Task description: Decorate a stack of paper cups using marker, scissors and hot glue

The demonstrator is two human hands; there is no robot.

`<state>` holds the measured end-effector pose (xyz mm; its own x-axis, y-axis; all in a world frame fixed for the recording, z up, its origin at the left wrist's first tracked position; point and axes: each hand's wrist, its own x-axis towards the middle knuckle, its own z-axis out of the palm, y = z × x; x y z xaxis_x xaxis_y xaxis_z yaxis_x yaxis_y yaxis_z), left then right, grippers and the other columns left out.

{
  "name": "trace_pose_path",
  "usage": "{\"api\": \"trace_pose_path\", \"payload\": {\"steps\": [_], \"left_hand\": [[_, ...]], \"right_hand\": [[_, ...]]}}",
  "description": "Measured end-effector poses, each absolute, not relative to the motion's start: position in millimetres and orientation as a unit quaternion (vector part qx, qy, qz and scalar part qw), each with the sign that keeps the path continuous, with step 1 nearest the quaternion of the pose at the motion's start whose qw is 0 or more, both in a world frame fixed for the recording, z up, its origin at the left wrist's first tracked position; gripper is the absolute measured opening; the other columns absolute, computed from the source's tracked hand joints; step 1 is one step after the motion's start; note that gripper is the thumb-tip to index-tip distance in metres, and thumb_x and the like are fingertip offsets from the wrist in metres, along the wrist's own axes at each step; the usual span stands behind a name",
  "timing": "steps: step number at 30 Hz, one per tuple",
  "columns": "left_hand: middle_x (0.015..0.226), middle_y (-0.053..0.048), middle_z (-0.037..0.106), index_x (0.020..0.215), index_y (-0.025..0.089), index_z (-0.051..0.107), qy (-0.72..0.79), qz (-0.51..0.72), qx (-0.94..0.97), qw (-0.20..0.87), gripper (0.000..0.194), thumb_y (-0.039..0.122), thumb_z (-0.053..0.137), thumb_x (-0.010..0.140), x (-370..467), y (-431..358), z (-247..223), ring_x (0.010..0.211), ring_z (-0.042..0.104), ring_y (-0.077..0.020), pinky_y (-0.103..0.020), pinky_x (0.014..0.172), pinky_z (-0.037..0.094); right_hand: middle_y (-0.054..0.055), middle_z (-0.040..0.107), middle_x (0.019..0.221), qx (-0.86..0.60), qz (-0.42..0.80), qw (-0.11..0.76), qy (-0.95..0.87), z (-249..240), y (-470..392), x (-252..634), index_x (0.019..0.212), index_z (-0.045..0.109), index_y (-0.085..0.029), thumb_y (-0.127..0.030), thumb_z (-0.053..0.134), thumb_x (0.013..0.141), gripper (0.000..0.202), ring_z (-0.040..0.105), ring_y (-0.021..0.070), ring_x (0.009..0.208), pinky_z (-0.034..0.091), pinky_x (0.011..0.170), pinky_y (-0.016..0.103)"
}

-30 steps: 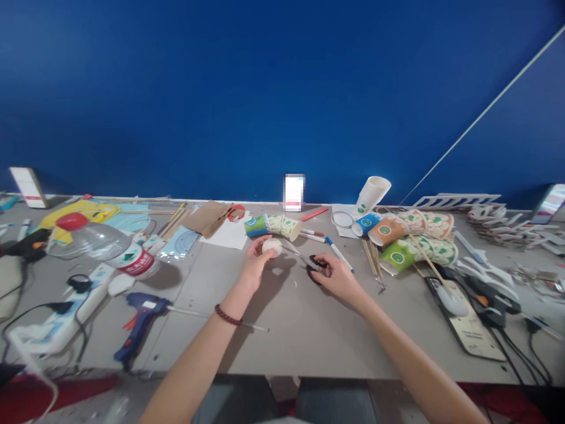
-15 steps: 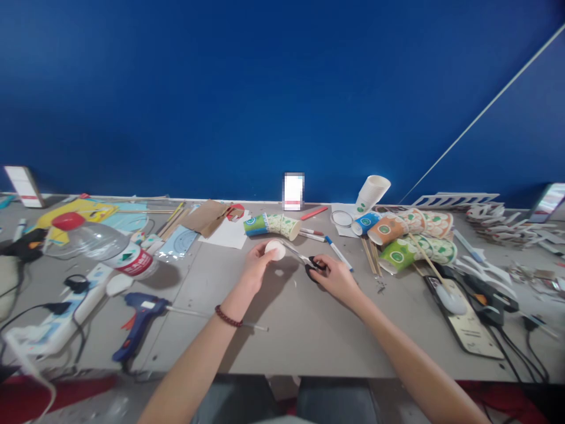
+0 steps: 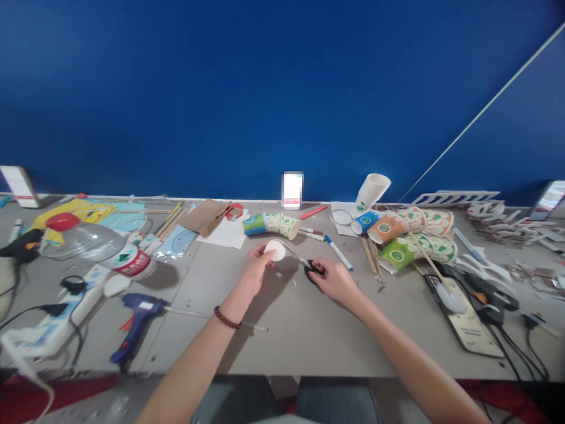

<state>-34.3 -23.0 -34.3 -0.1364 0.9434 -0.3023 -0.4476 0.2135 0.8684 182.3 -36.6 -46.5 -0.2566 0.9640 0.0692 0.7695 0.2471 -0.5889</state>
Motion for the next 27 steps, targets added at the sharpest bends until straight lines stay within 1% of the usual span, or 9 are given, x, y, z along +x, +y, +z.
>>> {"api": "trace_pose_path", "payload": {"steps": [5, 8, 12, 15, 17, 21, 27], "left_hand": [[0.072, -0.004, 0.070, 0.088, 0.011, 0.071, 0.479, 0.581, 0.242, 0.612, 0.040, 0.020, 0.077, 0.050, -35.0, -23.1, -32.7, 0.056, 0.055, -0.0083, -0.018, 0.045, 0.034], [0.071, -0.004, 0.070, 0.088, 0.010, 0.071, 0.476, 0.582, 0.229, 0.618, 0.040, 0.020, 0.078, 0.050, -36.0, -22.3, -33.4, 0.056, 0.055, -0.0082, -0.018, 0.046, 0.034], [0.077, -0.005, 0.071, 0.090, 0.010, 0.071, 0.463, 0.595, 0.222, 0.618, 0.041, 0.022, 0.080, 0.052, -35.0, -21.6, -36.1, 0.061, 0.058, -0.0094, -0.018, 0.051, 0.040], [0.085, -0.007, 0.072, 0.090, 0.011, 0.071, 0.444, 0.610, 0.231, 0.615, 0.039, 0.025, 0.081, 0.055, -31.1, -22.6, -39.4, 0.072, 0.063, -0.0130, -0.022, 0.063, 0.048], [0.087, -0.008, 0.072, 0.089, 0.011, 0.070, 0.437, 0.609, 0.236, 0.618, 0.037, 0.027, 0.080, 0.057, -27.9, -23.9, -41.6, 0.078, 0.065, -0.0158, -0.026, 0.070, 0.051], [0.088, -0.009, 0.072, 0.085, 0.011, 0.069, 0.448, 0.603, 0.245, 0.613, 0.031, 0.028, 0.078, 0.061, -25.5, -26.2, -45.6, 0.083, 0.068, -0.0199, -0.029, 0.071, 0.053], [0.085, -0.010, 0.073, 0.086, 0.011, 0.069, 0.476, 0.542, 0.280, 0.634, 0.026, 0.027, 0.073, 0.066, -28.4, -27.3, -46.1, 0.081, 0.070, -0.0216, -0.029, 0.069, 0.054]], "right_hand": [[-0.001, 0.058, 0.059, -0.574, 0.223, 0.215, -0.758, -43.0, -37.0, 183.0, 0.082, 0.062, -0.022, -0.040, 0.053, 0.079, 0.020, 0.052, 0.0145, 0.054, 0.031, 0.052, 0.024], [-0.002, 0.056, 0.057, -0.576, 0.227, 0.218, -0.754, -42.6, -37.2, 183.7, 0.081, 0.061, -0.022, -0.040, 0.053, 0.079, 0.020, 0.050, 0.0141, 0.052, 0.031, 0.053, 0.024], [-0.002, 0.058, 0.057, -0.578, 0.232, 0.225, -0.750, -43.8, -37.5, 183.8, 0.083, 0.061, -0.022, -0.041, 0.053, 0.080, 0.021, 0.050, 0.0142, 0.052, 0.031, 0.053, 0.024], [-0.001, 0.060, 0.059, -0.584, 0.227, 0.234, -0.743, -46.4, -37.4, 182.6, 0.084, 0.061, -0.022, -0.041, 0.054, 0.080, 0.021, 0.052, 0.0148, 0.053, 0.031, 0.053, 0.024], [-0.001, 0.060, 0.059, -0.586, 0.222, 0.234, -0.744, -48.7, -37.2, 181.3, 0.084, 0.061, -0.022, -0.040, 0.055, 0.079, 0.020, 0.053, 0.0152, 0.053, 0.031, 0.052, 0.024], [-0.001, 0.059, 0.059, -0.578, 0.217, 0.222, -0.755, -52.0, -37.3, 177.8, 0.082, 0.059, -0.022, -0.038, 0.054, 0.079, 0.017, 0.054, 0.0153, 0.055, 0.030, 0.053, 0.023], [-0.003, 0.056, 0.055, -0.585, 0.212, 0.199, -0.757, -48.0, -39.4, 175.4, 0.083, 0.057, -0.022, -0.037, 0.055, 0.079, 0.015, 0.053, 0.0156, 0.054, 0.030, 0.054, 0.024]]}}
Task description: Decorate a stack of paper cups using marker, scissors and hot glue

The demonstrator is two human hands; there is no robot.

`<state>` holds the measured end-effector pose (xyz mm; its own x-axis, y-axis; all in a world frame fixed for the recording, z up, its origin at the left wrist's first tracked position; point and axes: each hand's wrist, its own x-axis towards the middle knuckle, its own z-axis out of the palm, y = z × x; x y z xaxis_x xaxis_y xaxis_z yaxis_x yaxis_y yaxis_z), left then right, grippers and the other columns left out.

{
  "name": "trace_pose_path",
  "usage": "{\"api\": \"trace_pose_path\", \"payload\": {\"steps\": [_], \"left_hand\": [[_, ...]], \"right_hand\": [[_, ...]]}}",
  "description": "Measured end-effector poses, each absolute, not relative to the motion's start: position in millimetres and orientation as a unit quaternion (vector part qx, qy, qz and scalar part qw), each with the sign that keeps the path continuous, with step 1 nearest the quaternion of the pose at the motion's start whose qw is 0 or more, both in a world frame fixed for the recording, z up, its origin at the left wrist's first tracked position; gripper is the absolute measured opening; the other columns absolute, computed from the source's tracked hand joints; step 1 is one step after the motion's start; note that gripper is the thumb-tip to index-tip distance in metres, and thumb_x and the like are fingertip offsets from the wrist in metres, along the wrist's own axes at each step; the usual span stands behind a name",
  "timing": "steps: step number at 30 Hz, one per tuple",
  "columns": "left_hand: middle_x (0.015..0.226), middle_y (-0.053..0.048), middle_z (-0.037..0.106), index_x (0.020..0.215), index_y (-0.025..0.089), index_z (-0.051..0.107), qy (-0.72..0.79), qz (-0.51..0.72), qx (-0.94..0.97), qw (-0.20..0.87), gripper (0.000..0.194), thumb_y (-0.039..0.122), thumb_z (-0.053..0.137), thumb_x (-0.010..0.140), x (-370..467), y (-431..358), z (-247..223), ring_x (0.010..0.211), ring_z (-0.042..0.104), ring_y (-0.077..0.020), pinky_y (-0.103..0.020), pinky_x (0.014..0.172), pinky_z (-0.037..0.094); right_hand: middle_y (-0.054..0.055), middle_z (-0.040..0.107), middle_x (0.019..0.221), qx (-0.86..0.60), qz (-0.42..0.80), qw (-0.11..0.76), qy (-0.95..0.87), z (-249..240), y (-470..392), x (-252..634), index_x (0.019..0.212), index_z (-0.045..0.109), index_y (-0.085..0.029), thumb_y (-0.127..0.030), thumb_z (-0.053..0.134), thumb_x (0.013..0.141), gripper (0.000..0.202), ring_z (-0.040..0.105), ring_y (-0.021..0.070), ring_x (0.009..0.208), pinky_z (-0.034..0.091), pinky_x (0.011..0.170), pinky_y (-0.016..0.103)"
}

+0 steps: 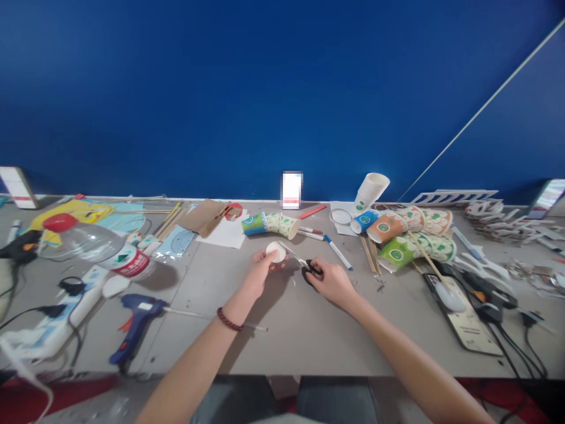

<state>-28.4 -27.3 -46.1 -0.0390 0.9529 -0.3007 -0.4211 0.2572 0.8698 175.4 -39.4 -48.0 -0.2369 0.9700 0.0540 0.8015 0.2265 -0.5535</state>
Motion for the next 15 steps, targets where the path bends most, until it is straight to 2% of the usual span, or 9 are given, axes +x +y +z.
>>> {"api": "trace_pose_path", "payload": {"steps": [8, 15], "left_hand": [[0.083, -0.010, 0.073, 0.083, 0.011, 0.068, 0.479, 0.535, 0.300, 0.628, 0.025, 0.028, 0.073, 0.065, -30.8, -27.7, -38.4, 0.077, 0.070, -0.0221, -0.029, 0.065, 0.054], [0.079, -0.009, 0.072, 0.081, 0.010, 0.068, 0.474, 0.548, 0.282, 0.629, 0.028, 0.029, 0.075, 0.063, -31.6, -25.5, -41.5, 0.066, 0.067, -0.0174, -0.027, 0.060, 0.054]], "right_hand": [[-0.002, 0.059, 0.057, -0.582, 0.222, 0.201, -0.756, -43.2, -41.0, 176.9, 0.085, 0.058, -0.022, -0.038, 0.053, 0.080, 0.018, 0.054, 0.0160, 0.055, 0.030, 0.055, 0.024], [0.000, 0.061, 0.060, -0.575, 0.233, 0.214, -0.755, -40.6, -42.7, 176.1, 0.085, 0.060, -0.021, -0.039, 0.051, 0.081, 0.020, 0.055, 0.0163, 0.056, 0.031, 0.055, 0.024]]}}
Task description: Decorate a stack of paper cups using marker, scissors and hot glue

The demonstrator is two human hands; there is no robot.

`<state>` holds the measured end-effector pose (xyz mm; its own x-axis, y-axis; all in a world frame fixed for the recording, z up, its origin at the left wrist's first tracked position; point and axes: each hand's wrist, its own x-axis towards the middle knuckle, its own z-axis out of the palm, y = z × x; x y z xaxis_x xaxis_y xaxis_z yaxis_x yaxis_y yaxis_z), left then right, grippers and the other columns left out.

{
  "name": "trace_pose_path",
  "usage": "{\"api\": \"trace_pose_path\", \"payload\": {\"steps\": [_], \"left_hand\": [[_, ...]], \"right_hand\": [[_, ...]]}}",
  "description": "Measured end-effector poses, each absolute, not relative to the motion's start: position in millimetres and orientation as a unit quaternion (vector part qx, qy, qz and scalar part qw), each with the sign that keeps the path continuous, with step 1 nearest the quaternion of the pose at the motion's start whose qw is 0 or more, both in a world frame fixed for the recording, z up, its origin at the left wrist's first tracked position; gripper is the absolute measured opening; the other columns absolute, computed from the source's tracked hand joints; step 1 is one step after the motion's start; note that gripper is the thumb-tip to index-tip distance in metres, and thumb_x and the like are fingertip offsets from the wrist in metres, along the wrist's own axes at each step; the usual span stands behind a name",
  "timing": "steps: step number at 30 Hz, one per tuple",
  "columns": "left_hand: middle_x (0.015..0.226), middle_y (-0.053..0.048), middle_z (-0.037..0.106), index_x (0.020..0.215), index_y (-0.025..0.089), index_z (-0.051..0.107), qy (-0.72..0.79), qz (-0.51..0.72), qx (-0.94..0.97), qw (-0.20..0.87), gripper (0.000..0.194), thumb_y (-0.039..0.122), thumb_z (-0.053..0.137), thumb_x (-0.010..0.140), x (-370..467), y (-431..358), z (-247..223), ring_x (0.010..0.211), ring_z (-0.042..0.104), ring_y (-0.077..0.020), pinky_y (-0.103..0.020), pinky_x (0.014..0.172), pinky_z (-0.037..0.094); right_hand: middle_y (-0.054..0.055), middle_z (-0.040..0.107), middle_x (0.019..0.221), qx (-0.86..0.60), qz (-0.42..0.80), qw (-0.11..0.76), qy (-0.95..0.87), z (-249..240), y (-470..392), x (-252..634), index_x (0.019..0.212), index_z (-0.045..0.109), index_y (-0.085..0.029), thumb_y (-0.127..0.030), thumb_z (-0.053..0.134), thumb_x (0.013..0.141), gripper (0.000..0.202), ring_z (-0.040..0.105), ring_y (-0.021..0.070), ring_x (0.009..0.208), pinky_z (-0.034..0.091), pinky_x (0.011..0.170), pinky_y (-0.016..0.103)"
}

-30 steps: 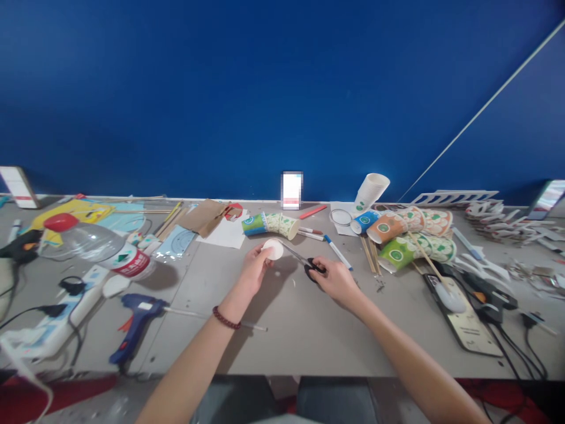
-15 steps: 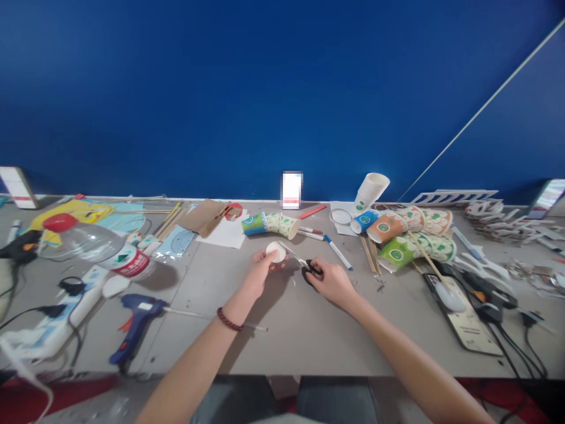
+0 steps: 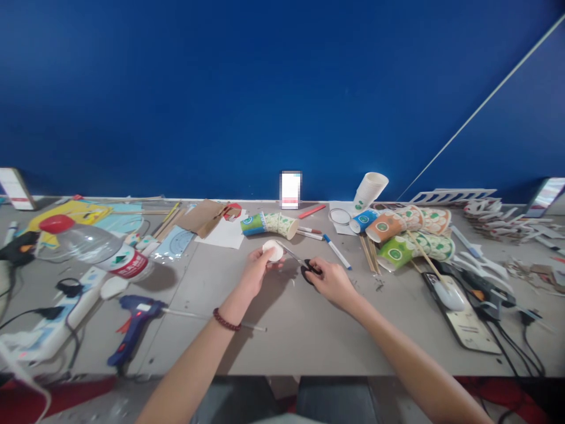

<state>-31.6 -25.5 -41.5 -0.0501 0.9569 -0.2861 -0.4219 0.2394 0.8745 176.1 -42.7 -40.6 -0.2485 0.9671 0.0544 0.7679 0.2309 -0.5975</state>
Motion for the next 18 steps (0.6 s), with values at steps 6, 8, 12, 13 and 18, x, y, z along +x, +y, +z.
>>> {"api": "trace_pose_path", "payload": {"steps": [6, 8, 12, 13, 18], "left_hand": [[0.076, -0.009, 0.072, 0.079, 0.010, 0.069, 0.488, 0.561, 0.298, 0.598, 0.030, 0.035, 0.075, 0.063, -29.6, -27.2, -41.3, 0.061, 0.064, -0.0157, -0.028, 0.058, 0.054], [0.074, -0.009, 0.071, 0.077, 0.010, 0.069, 0.495, 0.551, 0.308, 0.597, 0.029, 0.034, 0.074, 0.063, -29.8, -27.8, -41.8, 0.060, 0.063, -0.0158, -0.028, 0.057, 0.053], [0.072, -0.009, 0.071, 0.075, 0.010, 0.069, 0.502, 0.530, 0.329, 0.599, 0.028, 0.035, 0.074, 0.063, -29.8, -29.5, -42.1, 0.059, 0.063, -0.0161, -0.027, 0.054, 0.052], [0.072, -0.009, 0.071, 0.075, 0.010, 0.069, 0.503, 0.527, 0.331, 0.600, 0.028, 0.035, 0.074, 0.063, -29.7, -29.8, -41.8, 0.059, 0.063, -0.0163, -0.028, 0.054, 0.052], [0.074, -0.010, 0.071, 0.077, 0.010, 0.068, 0.496, 0.522, 0.323, 0.613, 0.028, 0.035, 0.073, 0.064, -31.3, -29.3, -40.6, 0.060, 0.063, -0.0168, -0.029, 0.056, 0.053]], "right_hand": [[-0.001, 0.059, 0.058, -0.573, 0.244, 0.218, -0.751, -42.0, -43.5, 175.2, 0.083, 0.059, -0.022, -0.039, 0.052, 0.080, 0.018, 0.054, 0.0161, 0.054, 0.031, 0.053, 0.024], [-0.002, 0.057, 0.056, -0.575, 0.244, 0.219, -0.750, -42.5, -44.4, 174.7, 0.081, 0.058, -0.023, -0.038, 0.054, 0.079, 0.016, 0.052, 0.0150, 0.053, 0.030, 0.053, 0.023], [-0.003, 0.054, 0.055, -0.577, 0.230, 0.219, -0.753, -43.3, -45.5, 173.5, 0.079, 0.056, -0.022, -0.038, 0.056, 0.077, 0.015, 0.050, 0.0139, 0.052, 0.030, 0.053, 0.023], [-0.003, 0.055, 0.056, -0.577, 0.229, 0.218, -0.753, -43.6, -45.5, 173.4, 0.079, 0.056, -0.022, -0.038, 0.056, 0.077, 0.016, 0.051, 0.0140, 0.052, 0.029, 0.054, 0.023], [-0.004, 0.056, 0.055, -0.577, 0.246, 0.204, -0.752, -44.0, -45.2, 173.0, 0.082, 0.056, -0.023, -0.038, 0.054, 0.079, 0.016, 0.051, 0.0144, 0.052, 0.029, 0.053, 0.023]]}}
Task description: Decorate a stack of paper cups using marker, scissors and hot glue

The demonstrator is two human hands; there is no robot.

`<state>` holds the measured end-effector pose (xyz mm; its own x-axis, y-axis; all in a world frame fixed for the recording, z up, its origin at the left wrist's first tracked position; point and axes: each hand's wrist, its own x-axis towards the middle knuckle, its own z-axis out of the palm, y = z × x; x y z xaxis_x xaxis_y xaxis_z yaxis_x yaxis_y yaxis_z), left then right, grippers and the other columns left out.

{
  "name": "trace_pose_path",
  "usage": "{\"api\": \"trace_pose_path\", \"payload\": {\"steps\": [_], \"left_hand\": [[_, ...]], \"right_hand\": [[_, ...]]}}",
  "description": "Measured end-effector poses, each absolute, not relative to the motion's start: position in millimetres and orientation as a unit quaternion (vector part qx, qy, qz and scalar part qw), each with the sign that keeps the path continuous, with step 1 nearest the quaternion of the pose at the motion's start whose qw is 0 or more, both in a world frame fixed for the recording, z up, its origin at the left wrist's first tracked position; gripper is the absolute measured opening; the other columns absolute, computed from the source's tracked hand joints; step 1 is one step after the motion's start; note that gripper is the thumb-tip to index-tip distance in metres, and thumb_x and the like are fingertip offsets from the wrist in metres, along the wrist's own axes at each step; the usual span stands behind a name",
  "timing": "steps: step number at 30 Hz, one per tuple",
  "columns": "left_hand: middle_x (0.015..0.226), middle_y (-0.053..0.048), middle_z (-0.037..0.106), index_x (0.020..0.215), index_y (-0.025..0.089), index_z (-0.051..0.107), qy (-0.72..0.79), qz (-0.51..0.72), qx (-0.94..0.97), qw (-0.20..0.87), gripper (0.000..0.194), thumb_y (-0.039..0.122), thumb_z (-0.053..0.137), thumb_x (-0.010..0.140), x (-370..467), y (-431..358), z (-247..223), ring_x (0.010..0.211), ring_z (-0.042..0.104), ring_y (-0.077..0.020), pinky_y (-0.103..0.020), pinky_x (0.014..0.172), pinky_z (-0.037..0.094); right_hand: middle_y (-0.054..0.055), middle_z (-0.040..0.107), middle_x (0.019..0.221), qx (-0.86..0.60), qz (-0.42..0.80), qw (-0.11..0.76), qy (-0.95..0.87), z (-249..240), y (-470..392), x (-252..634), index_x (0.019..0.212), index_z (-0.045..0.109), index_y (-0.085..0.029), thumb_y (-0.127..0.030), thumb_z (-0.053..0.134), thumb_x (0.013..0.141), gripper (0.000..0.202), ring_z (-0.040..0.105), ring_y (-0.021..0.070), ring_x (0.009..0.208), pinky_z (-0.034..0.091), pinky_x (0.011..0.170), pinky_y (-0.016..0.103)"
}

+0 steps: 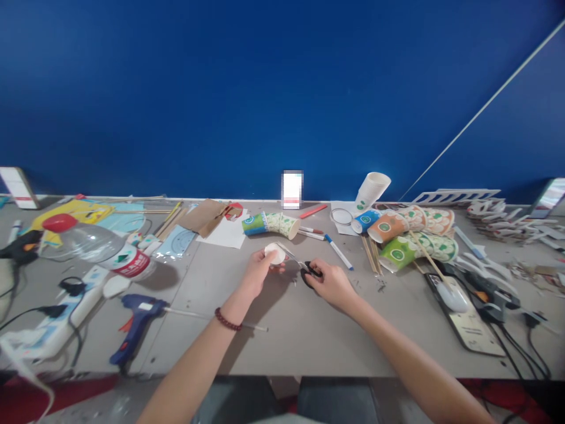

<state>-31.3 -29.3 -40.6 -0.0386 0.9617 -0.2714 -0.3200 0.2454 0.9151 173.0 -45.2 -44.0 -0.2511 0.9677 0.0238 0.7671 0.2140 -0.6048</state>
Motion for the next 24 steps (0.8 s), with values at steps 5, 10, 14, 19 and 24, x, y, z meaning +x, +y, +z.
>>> {"api": "trace_pose_path", "payload": {"steps": [5, 10, 14, 19, 24], "left_hand": [[0.069, -0.007, 0.069, 0.076, 0.011, 0.067, 0.487, 0.540, 0.309, 0.614, 0.028, 0.036, 0.072, 0.064, -31.1, -28.6, -42.4, 0.055, 0.060, -0.0146, -0.029, 0.055, 0.053], [0.067, -0.006, 0.068, 0.076, 0.012, 0.068, 0.513, 0.540, 0.334, 0.578, 0.032, 0.041, 0.073, 0.065, -26.8, -31.2, -43.5, 0.055, 0.058, -0.0139, -0.026, 0.051, 0.050], [0.065, -0.007, 0.068, 0.074, 0.011, 0.068, 0.533, 0.514, 0.344, 0.578, 0.029, 0.038, 0.074, 0.064, -24.6, -33.9, -42.5, 0.052, 0.058, -0.0141, -0.024, 0.049, 0.047], [0.066, -0.008, 0.069, 0.074, 0.010, 0.069, 0.516, 0.475, 0.350, 0.622, 0.028, 0.037, 0.074, 0.065, -20.0, -38.7, -40.8, 0.052, 0.057, -0.0129, -0.024, 0.050, 0.047], [0.068, -0.008, 0.070, 0.076, 0.011, 0.070, 0.510, 0.477, 0.345, 0.628, 0.030, 0.038, 0.075, 0.065, -19.3, -38.7, -44.2, 0.051, 0.057, -0.0123, -0.024, 0.051, 0.046]], "right_hand": [[-0.003, 0.057, 0.055, -0.574, 0.257, 0.195, -0.753, -40.3, -46.9, 170.3, 0.082, 0.056, -0.023, -0.037, 0.051, 0.081, 0.015, 0.052, 0.0150, 0.051, 0.028, 0.052, 0.024], [-0.002, 0.058, 0.058, -0.573, 0.260, 0.199, -0.751, -39.1, -48.6, 167.9, 0.080, 0.054, -0.023, -0.036, 0.050, 0.081, 0.013, 0.053, 0.0152, 0.054, 0.028, 0.052, 0.023], [-0.004, 0.053, 0.054, -0.578, 0.261, 0.200, -0.747, -38.2, -50.7, 166.6, 0.078, 0.050, -0.024, -0.036, 0.052, 0.079, 0.013, 0.051, 0.0145, 0.052, 0.028, 0.052, 0.023], [-0.006, 0.050, 0.052, -0.584, 0.270, 0.198, -0.740, -34.9, -51.8, 165.8, 0.079, 0.046, -0.024, -0.037, 0.054, 0.077, 0.015, 0.050, 0.0143, 0.049, 0.027, 0.051, 0.023], [-0.006, 0.050, 0.053, -0.579, 0.264, 0.203, -0.744, -37.2, -50.3, 168.6, 0.077, 0.045, -0.024, -0.037, 0.054, 0.077, 0.016, 0.050, 0.0141, 0.049, 0.027, 0.051, 0.023]]}}
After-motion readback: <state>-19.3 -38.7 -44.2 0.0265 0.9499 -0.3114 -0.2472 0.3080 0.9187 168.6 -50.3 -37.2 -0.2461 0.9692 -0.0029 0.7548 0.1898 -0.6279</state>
